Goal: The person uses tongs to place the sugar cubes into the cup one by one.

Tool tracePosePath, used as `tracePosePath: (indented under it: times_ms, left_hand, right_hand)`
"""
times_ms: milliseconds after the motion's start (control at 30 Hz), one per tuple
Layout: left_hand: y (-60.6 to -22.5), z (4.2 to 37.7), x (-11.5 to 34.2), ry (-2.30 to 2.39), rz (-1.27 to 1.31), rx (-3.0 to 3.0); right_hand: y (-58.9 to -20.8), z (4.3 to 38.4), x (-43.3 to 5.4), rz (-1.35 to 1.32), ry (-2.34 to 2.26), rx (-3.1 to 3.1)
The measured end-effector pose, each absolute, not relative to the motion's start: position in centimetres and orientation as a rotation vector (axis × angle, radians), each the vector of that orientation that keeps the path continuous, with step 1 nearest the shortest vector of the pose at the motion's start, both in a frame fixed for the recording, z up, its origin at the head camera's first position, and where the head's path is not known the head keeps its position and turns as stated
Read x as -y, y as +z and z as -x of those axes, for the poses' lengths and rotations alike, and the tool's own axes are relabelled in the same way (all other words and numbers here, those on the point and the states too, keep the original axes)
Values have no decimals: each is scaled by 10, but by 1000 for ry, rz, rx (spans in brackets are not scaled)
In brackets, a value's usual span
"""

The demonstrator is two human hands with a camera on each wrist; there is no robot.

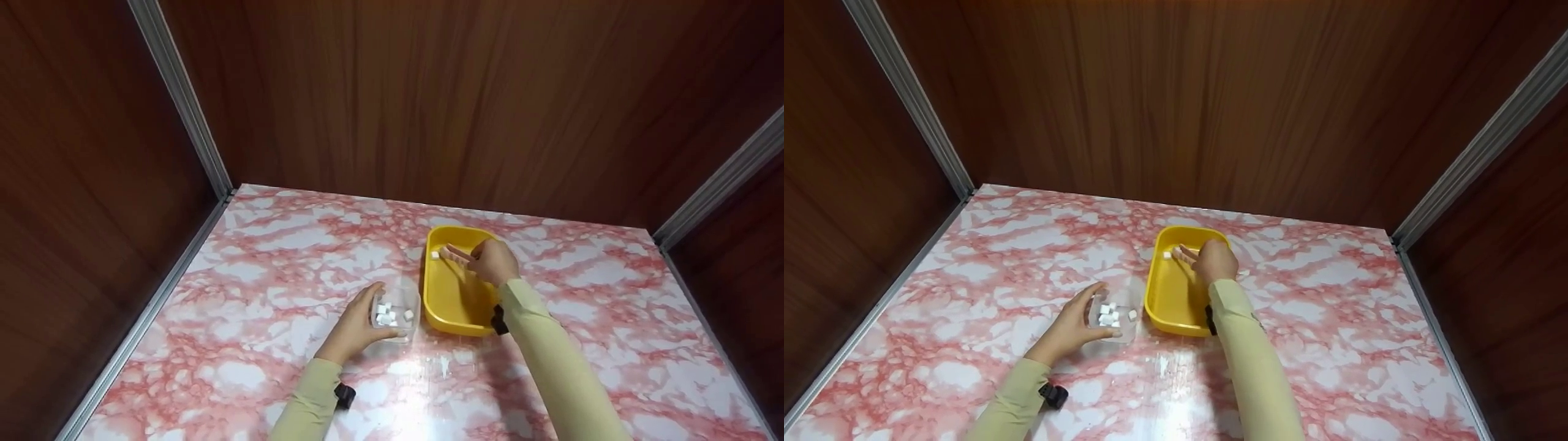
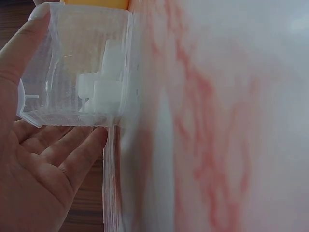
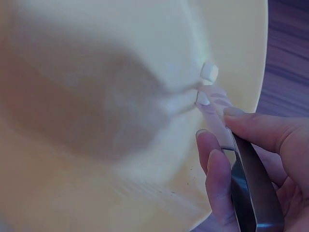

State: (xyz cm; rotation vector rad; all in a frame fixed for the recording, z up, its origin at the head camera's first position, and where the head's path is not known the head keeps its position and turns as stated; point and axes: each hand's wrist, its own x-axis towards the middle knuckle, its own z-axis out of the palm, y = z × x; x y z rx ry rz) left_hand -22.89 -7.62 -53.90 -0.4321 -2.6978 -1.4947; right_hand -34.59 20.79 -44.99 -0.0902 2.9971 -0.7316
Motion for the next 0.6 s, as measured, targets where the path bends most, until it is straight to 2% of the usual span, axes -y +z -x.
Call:
tracePosePath:
  times_ms: [233,600]
  left_hand:
    - [-538,229,75,-1514,448,2677]
    - [-537,229,75,-1523,425,2683]
  right_hand:
    - [-440,341,-215,16,-903,-2881]
    - [-432,336,-227,53,-1057,-2806]
